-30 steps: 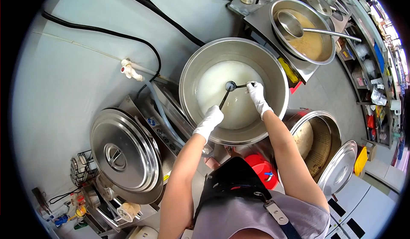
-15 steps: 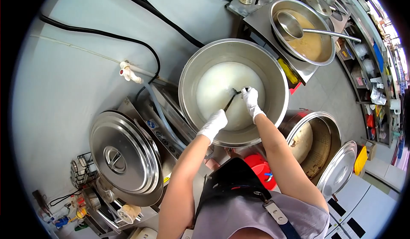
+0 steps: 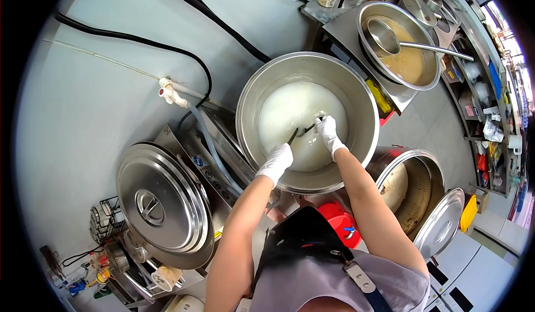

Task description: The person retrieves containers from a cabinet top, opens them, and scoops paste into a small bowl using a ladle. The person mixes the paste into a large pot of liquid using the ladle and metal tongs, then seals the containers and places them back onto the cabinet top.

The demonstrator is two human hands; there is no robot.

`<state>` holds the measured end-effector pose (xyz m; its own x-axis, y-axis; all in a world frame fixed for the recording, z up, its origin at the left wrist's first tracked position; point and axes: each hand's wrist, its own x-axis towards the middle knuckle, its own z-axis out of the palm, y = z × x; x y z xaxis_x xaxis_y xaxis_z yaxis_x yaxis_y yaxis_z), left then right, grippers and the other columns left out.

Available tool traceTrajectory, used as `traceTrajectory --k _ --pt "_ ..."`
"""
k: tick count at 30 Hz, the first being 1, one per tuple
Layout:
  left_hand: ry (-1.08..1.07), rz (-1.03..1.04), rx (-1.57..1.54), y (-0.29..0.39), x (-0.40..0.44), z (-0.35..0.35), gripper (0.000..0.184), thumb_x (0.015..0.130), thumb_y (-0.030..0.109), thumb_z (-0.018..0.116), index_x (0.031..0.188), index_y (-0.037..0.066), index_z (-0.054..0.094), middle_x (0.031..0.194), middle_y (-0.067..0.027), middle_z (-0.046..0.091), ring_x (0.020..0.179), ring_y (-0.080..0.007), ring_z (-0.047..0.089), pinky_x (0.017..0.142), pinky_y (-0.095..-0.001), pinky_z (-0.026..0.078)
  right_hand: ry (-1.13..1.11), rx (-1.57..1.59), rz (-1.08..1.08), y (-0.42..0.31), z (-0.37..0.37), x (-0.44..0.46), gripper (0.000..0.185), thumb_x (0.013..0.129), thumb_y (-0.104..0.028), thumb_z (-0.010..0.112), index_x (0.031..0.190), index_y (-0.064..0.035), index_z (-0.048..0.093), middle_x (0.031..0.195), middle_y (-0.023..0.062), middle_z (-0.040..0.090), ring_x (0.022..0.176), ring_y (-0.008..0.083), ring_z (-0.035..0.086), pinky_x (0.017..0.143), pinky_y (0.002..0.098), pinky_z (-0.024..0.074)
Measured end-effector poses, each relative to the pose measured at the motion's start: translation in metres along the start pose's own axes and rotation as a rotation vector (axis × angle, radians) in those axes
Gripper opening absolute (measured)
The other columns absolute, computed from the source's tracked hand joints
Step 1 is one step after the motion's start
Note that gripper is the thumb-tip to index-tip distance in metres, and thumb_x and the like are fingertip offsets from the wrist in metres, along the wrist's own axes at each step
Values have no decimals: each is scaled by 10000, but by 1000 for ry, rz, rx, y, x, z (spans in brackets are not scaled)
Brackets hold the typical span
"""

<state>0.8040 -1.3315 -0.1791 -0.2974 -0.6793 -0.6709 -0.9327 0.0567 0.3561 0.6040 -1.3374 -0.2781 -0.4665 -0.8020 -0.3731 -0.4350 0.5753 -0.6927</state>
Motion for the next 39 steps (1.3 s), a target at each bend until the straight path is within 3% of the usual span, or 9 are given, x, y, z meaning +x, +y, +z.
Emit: traceTrajectory --k 3,11,15,20,23,24,34,37,39 --pt "-3 -10 -16 -2 5 -1 231 780 62 505 931 -34 651 961 -274 623 962 -410 597 819 -443 488 303 -2 -27 13 10 10 278 774 -261 595 677 -8 652 638 201 612 632 351 618 636 398 496" --pt "91 -25 -129 0 -13 -32 222 745 50 525 892 -58 651 909 -297 619 931 -418 604 801 -432 494 2 -152 -118 13 -6 -2 270 778 -245 602 659 -8 648 619 197 594 625 356 610 645 413 490" --pt "68 205 43 -44 21 10 223 722 46 525 868 -68 649 873 -312 613 903 -427 607 781 -429 497 69 -250 -157 16 -12 0 270 767 -248 610 653 -6 650 620 198 598 636 363 609 653 409 495" --pt "178 94 -219 -15 -27 -33 221 687 47 533 833 -69 650 826 -312 612 863 -443 608 751 -429 499 -21 -177 -211 15 -20 -1 274 771 -221 601 603 -7 636 521 146 586 488 267 604 553 359 496" --pt "180 51 -247 -21 -21 -27 209 683 50 537 815 -68 649 818 -309 613 862 -445 607 741 -431 499 252 -172 -196 27 -6 9 273 772 -223 597 618 -1 637 517 142 584 475 267 593 534 357 484" --pt "179 54 -253 -22 -22 -26 206 683 48 537 812 -68 648 816 -309 613 862 -446 607 739 -431 499 72 -184 -132 25 -11 8 266 767 -256 625 669 -9 637 669 208 610 652 357 608 635 401 491" --pt "163 52 -236 -18 -28 -32 214 691 34 536 840 -75 643 848 -314 611 888 -435 607 763 -423 498 -38 -213 -186 18 -18 17 269 749 -268 619 647 -21 643 616 197 590 618 365 603 628 400 494" --pt "141 47 -216 -14 -31 -37 221 694 33 536 855 -74 643 865 -315 610 906 -431 605 772 -422 497 117 -144 -158 0 -27 0 306 771 -225 550 539 -39 622 503 131 574 496 267 591 574 362 487" --pt "125 41 -213 -15 -32 -38 223 695 33 537 860 -73 644 872 -317 609 914 -431 603 776 -421 496 92 -320 -376 21 -16 15 267 778 -232 568 613 -33 634 542 146 579 520 283 596 573 381 477"
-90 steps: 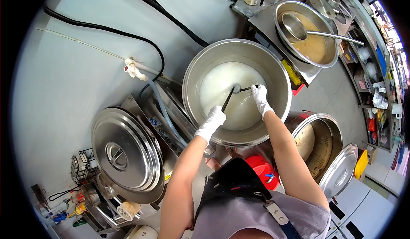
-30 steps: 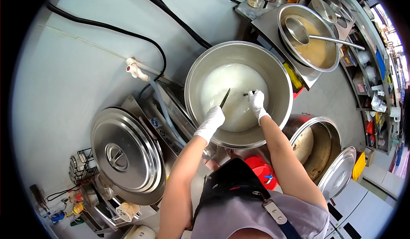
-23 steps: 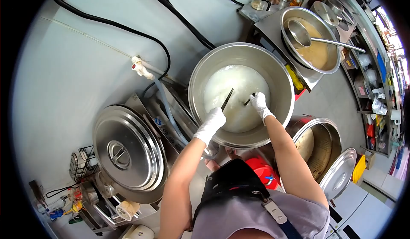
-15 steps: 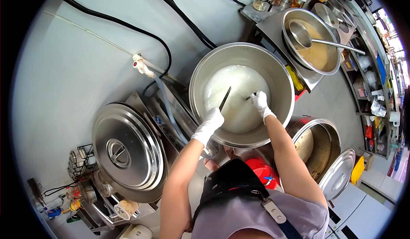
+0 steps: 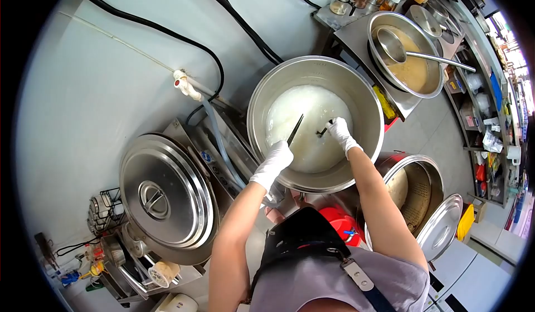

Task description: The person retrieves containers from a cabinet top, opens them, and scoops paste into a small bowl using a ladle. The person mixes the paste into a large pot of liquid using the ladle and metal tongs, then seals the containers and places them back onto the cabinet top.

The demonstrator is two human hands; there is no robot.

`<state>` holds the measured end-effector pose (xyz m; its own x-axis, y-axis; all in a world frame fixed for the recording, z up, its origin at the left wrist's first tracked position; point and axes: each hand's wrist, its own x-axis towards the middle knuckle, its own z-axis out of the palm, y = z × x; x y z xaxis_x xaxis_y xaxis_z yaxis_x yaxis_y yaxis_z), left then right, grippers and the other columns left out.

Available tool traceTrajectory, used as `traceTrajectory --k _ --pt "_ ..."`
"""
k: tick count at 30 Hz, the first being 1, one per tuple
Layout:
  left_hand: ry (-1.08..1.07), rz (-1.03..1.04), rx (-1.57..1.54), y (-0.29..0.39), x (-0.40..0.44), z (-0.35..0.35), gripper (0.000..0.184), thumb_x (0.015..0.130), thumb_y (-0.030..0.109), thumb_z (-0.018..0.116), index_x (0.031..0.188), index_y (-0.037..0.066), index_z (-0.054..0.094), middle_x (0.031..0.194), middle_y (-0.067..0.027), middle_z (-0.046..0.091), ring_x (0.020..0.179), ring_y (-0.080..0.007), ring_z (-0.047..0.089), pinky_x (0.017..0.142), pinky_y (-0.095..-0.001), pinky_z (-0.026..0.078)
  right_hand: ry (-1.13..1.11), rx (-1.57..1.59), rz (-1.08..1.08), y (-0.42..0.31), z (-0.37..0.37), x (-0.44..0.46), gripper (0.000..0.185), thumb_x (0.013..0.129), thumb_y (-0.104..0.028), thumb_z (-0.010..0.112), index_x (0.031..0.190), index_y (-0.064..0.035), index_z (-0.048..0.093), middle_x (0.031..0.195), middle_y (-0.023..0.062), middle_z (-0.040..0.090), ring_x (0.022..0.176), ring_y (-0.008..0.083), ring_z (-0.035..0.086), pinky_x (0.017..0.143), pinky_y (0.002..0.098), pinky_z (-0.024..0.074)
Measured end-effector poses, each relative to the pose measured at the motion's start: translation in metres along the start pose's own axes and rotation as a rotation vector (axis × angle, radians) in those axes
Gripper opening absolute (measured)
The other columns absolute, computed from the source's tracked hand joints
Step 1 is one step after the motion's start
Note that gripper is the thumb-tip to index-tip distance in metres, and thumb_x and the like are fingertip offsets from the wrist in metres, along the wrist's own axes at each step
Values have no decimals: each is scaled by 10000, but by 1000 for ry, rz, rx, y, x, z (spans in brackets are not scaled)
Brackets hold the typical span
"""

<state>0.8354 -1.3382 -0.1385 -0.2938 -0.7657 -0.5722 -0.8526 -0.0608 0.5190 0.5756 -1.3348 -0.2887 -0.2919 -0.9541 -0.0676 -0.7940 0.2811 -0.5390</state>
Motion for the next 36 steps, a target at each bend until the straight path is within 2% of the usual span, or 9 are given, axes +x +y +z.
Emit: traceTrajectory --k 2,3,6,12,16,24,25,28,36 --pt "-13 2 -6 1 1 0 223 697 34 538 861 -72 645 874 -319 608 917 -432 603 778 -419 496 160 -5 -129 -12 -12 -3 249 783 -237 578 658 -30 638 563 153 582 527 290 595 565 388 467" --pt "-7 11 3 1 2 2 223 697 35 539 862 -71 646 878 -318 608 917 -431 603 780 -419 496 -110 19 26 -10 -18 3 200 765 -228 622 762 -33 666 723 184 628 705 359 615 666 405 490" --pt "-13 18 9 1 4 6 227 700 39 540 868 -68 649 889 -312 612 922 -429 603 785 -417 497 -49 99 71 -10 -23 8 205 770 -229 617 760 -30 666 695 182 627 659 345 614 644 401 490" --pt "-63 215 195 -37 46 53 207 703 85 552 824 -59 637 785 -287 615 842 -432 607 735 -451 483 8 604 251 -17 -29 1 218 812 -210 591 786 -9 672 574 102 615 513 170 590 541 301 468" --pt "-83 -6 117 4 24 35 222 747 69 527 891 -39 658 890 -272 627 914 -407 610 793 -432 490 17 801 370 -32 -24 -2 191 815 -175 594 824 -3 675 578 79 625 505 140 587 523 271 465" --pt "-30 46 123 -3 33 48 198 719 34 527 850 -45 652 869 -297 622 901 -429 609 760 -450 494 51 612 353 -32 -11 0 212 803 -195 578 814 -14 687 555 87 622 507 156 602 530 287 477" --pt "-191 -16 166 19 19 28 300 782 61 498 1043 -17 623 1028 -269 610 1020 -395 579 865 -439 466 73 547 328 -26 -9 2 208 802 -194 578 812 -17 688 555 88 622 505 158 602 528 289 476" --pt "-113 35 137 11 15 23 191 718 31 540 852 -44 653 864 -301 620 890 -427 613 755 -448 497 108 546 265 -28 -20 -2 196 796 -178 578 824 -17 686 569 95 624 501 165 598 524 296 475" --pt "-78 1 167 6 25 40 227 759 48 521 922 -37 654 917 -288 624 911 -419 615 773 -455 499 27 531 387 -44 -25 -2 201 798 -179 559 776 -20 681 574 99 626 515 171 612 531 303 488"
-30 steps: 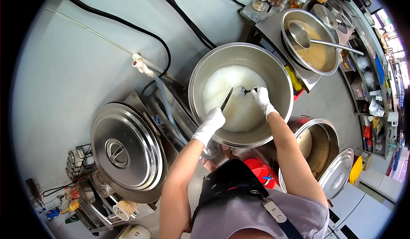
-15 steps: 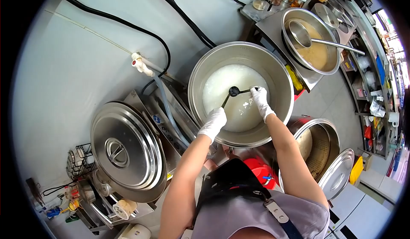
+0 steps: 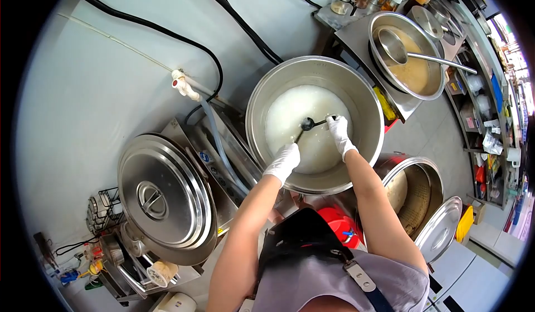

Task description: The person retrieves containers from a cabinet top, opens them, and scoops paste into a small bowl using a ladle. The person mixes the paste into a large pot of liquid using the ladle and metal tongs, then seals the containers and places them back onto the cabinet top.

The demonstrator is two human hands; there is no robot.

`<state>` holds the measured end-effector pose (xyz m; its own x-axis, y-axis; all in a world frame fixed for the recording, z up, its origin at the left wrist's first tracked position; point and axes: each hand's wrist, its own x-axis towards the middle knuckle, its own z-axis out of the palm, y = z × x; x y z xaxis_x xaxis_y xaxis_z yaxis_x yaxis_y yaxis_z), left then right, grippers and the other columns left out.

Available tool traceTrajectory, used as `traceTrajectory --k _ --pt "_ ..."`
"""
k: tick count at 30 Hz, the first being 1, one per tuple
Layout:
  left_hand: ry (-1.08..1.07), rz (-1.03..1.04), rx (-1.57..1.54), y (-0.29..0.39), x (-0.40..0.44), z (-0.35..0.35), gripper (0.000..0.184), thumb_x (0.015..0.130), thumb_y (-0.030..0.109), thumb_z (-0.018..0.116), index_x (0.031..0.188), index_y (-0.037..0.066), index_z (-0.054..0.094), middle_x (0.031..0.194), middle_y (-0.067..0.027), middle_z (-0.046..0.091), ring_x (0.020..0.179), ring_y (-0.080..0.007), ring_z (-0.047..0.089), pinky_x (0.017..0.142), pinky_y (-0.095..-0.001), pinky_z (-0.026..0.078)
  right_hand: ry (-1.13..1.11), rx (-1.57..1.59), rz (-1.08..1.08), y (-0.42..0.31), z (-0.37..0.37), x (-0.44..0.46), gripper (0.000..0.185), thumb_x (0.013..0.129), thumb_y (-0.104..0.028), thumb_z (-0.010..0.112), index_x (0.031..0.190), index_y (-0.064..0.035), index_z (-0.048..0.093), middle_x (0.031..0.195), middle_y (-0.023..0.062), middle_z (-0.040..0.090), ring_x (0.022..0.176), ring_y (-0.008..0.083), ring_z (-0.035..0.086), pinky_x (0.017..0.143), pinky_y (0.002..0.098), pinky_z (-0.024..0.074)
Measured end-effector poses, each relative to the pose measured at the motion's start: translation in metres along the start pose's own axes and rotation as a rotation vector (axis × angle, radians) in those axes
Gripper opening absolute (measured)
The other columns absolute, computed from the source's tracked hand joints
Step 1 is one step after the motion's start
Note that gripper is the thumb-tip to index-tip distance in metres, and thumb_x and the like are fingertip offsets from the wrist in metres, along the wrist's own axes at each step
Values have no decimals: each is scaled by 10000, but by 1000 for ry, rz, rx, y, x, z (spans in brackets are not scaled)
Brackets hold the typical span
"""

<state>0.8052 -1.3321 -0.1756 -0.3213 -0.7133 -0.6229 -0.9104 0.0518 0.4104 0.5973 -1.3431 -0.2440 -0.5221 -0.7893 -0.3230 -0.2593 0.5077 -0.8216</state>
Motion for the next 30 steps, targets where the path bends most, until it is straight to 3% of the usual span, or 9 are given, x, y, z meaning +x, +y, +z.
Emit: traceTrajectory --k 6,14,15,18,22,24,26,27,30 --pt "-149 17 128 21 -8 -7 263 839 71 465 1006 -8 653 1025 -230 627 985 -373 608 820 -438 499 74 -102 -126 25 6 10 216 781 -199 562 717 -27 675 542 102 615 499 190 602 539 319 486" --pt "-123 -2 157 16 7 7 229 804 71 516 962 -7 663 994 -233 635 958 -372 618 822 -426 498 117 -143 -149 39 3 18 213 774 -190 568 708 -11 662 548 113 608 498 205 596 556 334 487" --pt "-124 -2 166 10 8 8 230 807 71 514 963 -7 663 996 -232 635 961 -370 618 823 -424 499 20 -18 19 37 -3 18 219 776 -192 569 705 -7 660 562 126 618 509 218 607 566 342 492" --pt "-101 -18 154 1 13 8 251 824 67 479 982 -11 658 1016 -222 634 973 -366 616 829 -431 497 -82 -96 -12 37 -2 18 223 783 -190 565 713 2 654 557 123 618 511 219 615 563 341 496" --pt "-127 17 180 14 0 -3 273 845 67 438 988 -12 657 1026 -219 632 983 -360 612 844 -432 490 25 -56 42 38 -1 19 192 771 -165 587 683 -9 656 555 100 628 490 172 598 526 298 479" --pt "-58 48 171 2 6 2 255 831 61 458 968 -10 661 1005 -223 637 969 -364 615 832 -430 494 81 -301 -382 64 6 23 231 763 -203 583 630 -29 656 536 104 615 503 186 604 547 321 483" --pt "-55 -8 84 8 -7 -26 222 795 56 509 938 -12 664 974 -233 640 932 -375 623 808 -428 503 -130 -492 -250 60 6 28 250 759 -216 578 606 -33 654 530 112 607 507 205 608 558 334 486" --pt "-18 -4 107 -2 3 -19 207 768 48 537 917 -21 663 943 -240 644 900 -381 631 787 -427 510 -57 -469 -219 52 6 24 254 756 -223 581 607 -30 654 528 125 600 521 239 617 573 352 489" --pt "86 -40 9 -11 -2 -26 198 765 50 531 889 -44 653 918 -255 640 911 -387 624 793 -423 505 -130 -344 34 12 -12 11 278 859 -249 527 885 -8 662 783 163 659 711 258 646 701 369 497"
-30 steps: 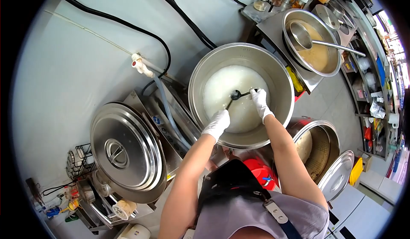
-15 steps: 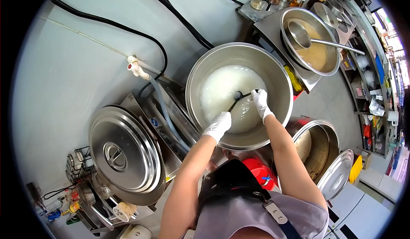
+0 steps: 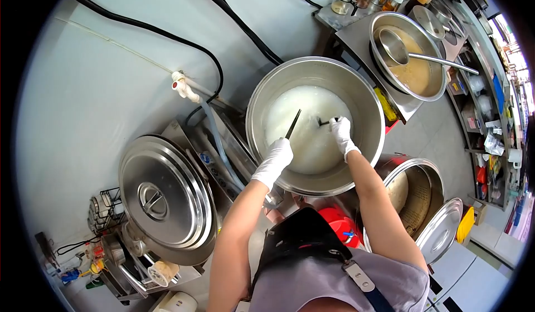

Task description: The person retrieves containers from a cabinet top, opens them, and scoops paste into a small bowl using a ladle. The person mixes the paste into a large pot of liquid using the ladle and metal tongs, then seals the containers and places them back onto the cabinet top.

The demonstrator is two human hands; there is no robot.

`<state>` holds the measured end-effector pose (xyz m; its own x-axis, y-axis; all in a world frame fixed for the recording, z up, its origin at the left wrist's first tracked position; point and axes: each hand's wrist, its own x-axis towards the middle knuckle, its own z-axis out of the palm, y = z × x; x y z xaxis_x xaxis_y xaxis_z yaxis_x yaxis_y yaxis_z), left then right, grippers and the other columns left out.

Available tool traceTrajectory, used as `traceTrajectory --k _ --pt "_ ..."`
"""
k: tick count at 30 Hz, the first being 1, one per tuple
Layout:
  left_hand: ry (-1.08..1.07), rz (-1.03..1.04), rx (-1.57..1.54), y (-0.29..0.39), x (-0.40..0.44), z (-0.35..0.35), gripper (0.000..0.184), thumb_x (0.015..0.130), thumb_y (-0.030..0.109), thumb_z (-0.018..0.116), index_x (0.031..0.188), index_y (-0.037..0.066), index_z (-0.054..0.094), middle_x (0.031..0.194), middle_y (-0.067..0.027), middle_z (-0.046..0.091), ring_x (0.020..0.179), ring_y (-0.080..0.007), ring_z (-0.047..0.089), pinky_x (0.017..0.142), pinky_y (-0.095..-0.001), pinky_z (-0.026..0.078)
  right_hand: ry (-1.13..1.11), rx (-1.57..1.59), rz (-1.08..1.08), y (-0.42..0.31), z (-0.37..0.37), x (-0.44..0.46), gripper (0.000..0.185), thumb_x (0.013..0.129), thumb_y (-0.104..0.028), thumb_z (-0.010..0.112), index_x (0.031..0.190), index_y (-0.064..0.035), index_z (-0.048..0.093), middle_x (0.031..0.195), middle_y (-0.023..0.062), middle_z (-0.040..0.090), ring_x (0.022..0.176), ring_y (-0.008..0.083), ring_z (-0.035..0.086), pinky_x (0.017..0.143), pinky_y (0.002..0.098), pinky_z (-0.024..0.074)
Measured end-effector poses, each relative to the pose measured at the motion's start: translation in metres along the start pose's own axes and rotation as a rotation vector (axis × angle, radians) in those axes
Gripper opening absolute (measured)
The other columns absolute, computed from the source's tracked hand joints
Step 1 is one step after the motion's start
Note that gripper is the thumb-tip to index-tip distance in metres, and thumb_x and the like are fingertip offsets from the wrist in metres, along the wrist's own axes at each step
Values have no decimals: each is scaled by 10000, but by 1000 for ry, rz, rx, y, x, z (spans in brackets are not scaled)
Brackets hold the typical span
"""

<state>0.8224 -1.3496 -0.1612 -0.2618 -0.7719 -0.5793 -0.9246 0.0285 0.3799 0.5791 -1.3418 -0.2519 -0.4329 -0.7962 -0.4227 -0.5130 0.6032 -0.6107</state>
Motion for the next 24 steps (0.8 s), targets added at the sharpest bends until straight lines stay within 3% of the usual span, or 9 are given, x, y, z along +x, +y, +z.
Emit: traceTrajectory --k 1,4,5,8,12,13,17,21,24 --pt "-2 8 -9 0 -6 -6 203 765 52 530 897 -49 647 914 -262 637 912 -393 621 796 -423 503 145 -96 -197 12 15 6 291 781 -246 567 628 -7 631 516 139 579 480 288 588 559 387 481" --pt "8 39 -69 4 -15 -18 224 767 57 520 921 -65 627 903 -279 629 913 -410 612 804 -426 495 324 221 -100 20 18 5 247 765 -205 565 631 -14 646 535 139 594 492 236 590 552 358 475" --pt "13 47 -99 4 -17 -19 233 768 57 513 932 -70 620 902 -284 626 913 -415 610 807 -429 492 236 19 -172 19 12 3 238 773 -200 567 669 -5 655 569 148 607 506 225 599 550 349 478" --pt "13 58 -107 -6 -10 -9 254 776 63 499 961 -73 607 908 -291 622 912 -418 608 811 -436 488 210 81 -184 14 12 -2 238 771 -202 570 674 -1 654 572 153 605 512 229 602 551 346 479" --pt "45 9 -100 -5 -18 -10 263 787 74 486 979 -64 601 927 -295 618 925 -413 607 814 -444 486 90 -133 -223 9 6 0 225 767 -203 567 690 -12 658 556 150 598 503 245 595 558 358 478" --pt "35 10 -100 -5 -17 -11 264 788 75 484 981 -64 599 932 -294 617 929 -414 606 814 -447 486 138 74 -184 8 5 -1 207 765 -200 574 714 -19 658 605 178 603 538 300 596 572 368 478" --pt "3 -15 -77 -5 -25 -17 266 787 78 478 982 -61 594 953 -286 618 944 -412 602 816 -455 484 82 -202 -434 10 4 4 212 781 -225 572 714 -37 643 652 194 583 639 378 575 599 394 466" --pt "-5 10 -58 -5 -24 -12 267 785 79 477 985 -48 600 964 -274 622 955 -407 600 827 -452 482 111 -372 -632 3 -4 1 224 816 -225 547 733 -37 636 651 186 585 598 358 567 585 387 452" --pt "-36 9 -33 -2 -26 -12 267 785 82 476 986 -36 606 969 -268 624 959 -402 601 837 -449 480 124 -62 -485 0 -12 0 207 824 -221 551 765 -52 654 649 170 595 558 307 575 568 362 452"
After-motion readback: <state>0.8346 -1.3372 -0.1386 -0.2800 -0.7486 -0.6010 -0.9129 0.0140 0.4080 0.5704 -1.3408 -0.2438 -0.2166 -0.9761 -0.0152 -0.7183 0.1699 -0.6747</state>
